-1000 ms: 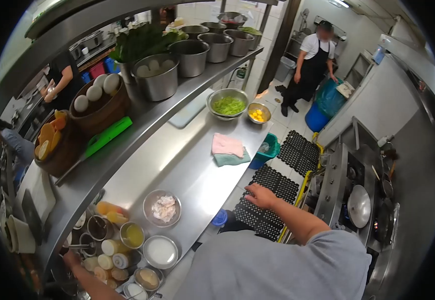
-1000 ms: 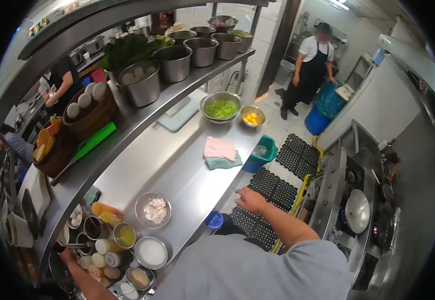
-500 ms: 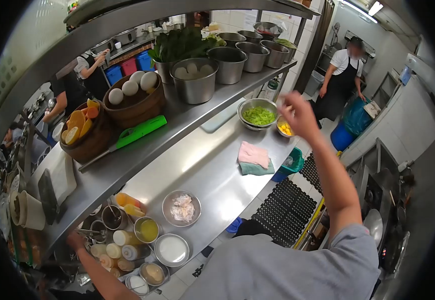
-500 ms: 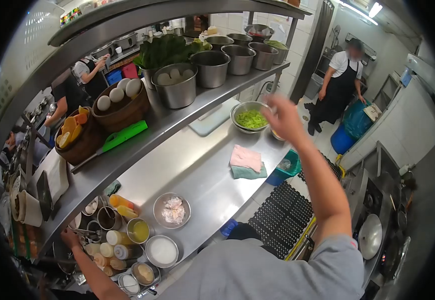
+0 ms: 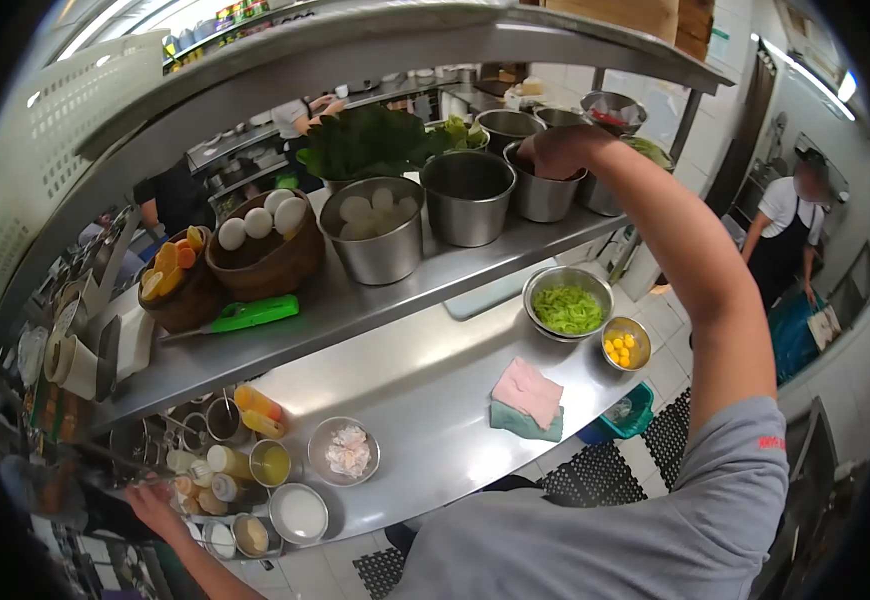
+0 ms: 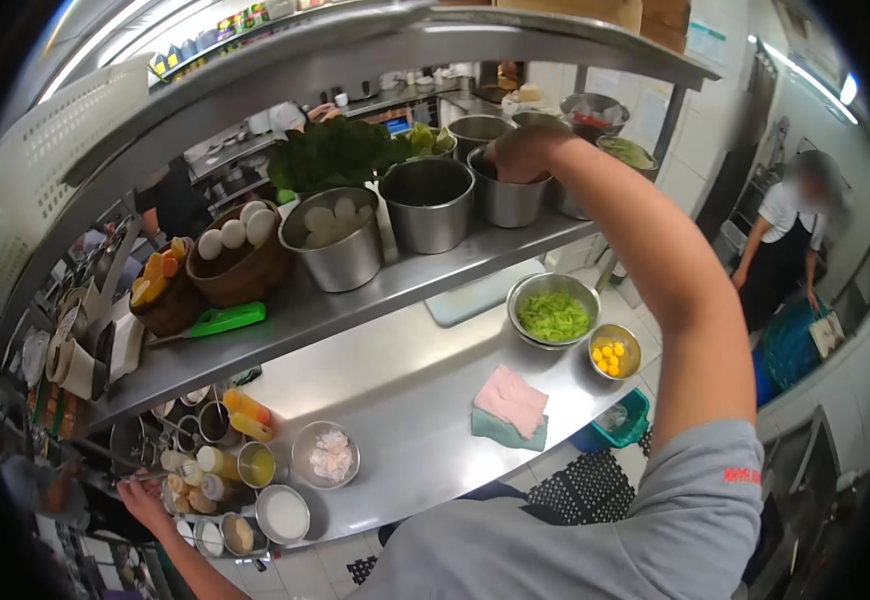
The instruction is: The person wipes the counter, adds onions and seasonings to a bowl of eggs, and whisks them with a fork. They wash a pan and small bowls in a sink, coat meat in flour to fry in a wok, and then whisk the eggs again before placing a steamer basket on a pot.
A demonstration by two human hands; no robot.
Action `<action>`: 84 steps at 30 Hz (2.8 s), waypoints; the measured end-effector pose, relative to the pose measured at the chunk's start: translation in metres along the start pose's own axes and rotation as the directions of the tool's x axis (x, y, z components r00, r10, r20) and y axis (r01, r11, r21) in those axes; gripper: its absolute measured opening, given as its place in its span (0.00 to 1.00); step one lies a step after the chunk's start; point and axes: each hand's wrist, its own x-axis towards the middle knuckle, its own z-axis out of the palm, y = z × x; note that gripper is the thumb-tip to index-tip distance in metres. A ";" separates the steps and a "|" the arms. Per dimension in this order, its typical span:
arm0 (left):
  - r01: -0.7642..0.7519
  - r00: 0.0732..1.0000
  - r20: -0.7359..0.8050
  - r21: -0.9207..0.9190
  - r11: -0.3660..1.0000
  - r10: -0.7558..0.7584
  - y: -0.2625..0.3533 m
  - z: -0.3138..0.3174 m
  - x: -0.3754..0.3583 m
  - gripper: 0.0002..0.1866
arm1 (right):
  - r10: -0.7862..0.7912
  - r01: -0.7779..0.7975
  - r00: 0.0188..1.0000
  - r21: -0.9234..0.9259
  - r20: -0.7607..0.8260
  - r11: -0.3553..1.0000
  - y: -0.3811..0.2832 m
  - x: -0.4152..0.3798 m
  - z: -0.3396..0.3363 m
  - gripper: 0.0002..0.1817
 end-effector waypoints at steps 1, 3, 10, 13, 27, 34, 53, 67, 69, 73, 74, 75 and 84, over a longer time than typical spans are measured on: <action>0.041 0.999 -0.020 0.006 0.999 -0.041 0.034 0.010 -0.039 0.11 | -0.048 0.048 0.999 -0.010 -0.019 0.999 0.006 0.008 0.007 0.20; 0.059 0.997 -0.042 -0.019 0.998 -0.060 0.058 0.017 -0.097 0.11 | -0.094 0.094 0.995 0.043 -0.015 0.995 0.009 0.015 0.017 0.19; 0.166 0.984 -0.055 -0.087 0.982 -0.171 0.088 0.053 -0.235 0.08 | -0.268 0.269 0.960 0.000 -0.085 0.963 0.010 -0.023 -0.013 0.18; 0.271 0.962 0.041 -0.089 0.958 -0.268 0.108 0.065 -0.282 0.08 | -0.241 0.251 0.968 0.236 -0.068 0.939 0.022 -0.031 -0.023 0.19; 0.414 0.889 0.296 -0.193 0.890 -0.350 0.083 0.064 -0.341 0.05 | -0.125 0.421 0.818 0.436 -0.561 0.796 0.057 -0.022 0.017 0.17; 0.581 0.764 0.424 -0.127 0.804 -0.486 0.097 0.098 -0.377 0.05 | 0.003 0.370 0.871 0.662 -0.490 0.652 0.044 -0.042 0.011 0.14; 0.105 -0.062 0.945 0.328 0.939 -0.323 0.186 0.444 -0.569 0.20 | -0.085 0.432 0.868 0.829 -0.489 -0.355 0.139 -0.108 0.037 0.08; -0.005 0.047 0.922 0.384 0.923 -0.384 0.109 0.628 -0.734 0.26 | 0.009 -0.174 0.971 0.739 0.237 -0.651 0.218 -0.171 0.414 0.26; 0.035 0.058 0.926 0.371 0.928 -0.372 0.105 0.634 -0.743 0.23 | 0.078 -0.172 0.954 0.742 0.289 -0.648 0.215 -0.167 0.462 0.29; 0.109 0.120 0.915 0.374 0.921 -0.385 0.118 0.615 -0.727 0.18 | 0.049 -0.218 0.947 0.745 0.318 -0.630 0.196 -0.163 0.486 0.30; 0.109 0.132 0.909 0.383 0.917 -0.395 0.114 0.608 -0.721 0.18 | 0.023 -0.240 0.947 0.754 0.321 -0.611 0.189 -0.163 0.486 0.29; 0.110 0.147 0.903 0.392 0.913 -0.405 0.110 0.599 -0.713 0.17 | -0.004 -0.262 0.947 0.765 0.322 -0.589 0.178 -0.163 0.479 0.28; 0.322 0.350 0.778 0.423 0.847 -0.522 0.102 0.458 -0.627 0.12 | -0.276 -0.141 0.956 0.981 0.101 -0.130 0.051 -0.131 0.445 0.27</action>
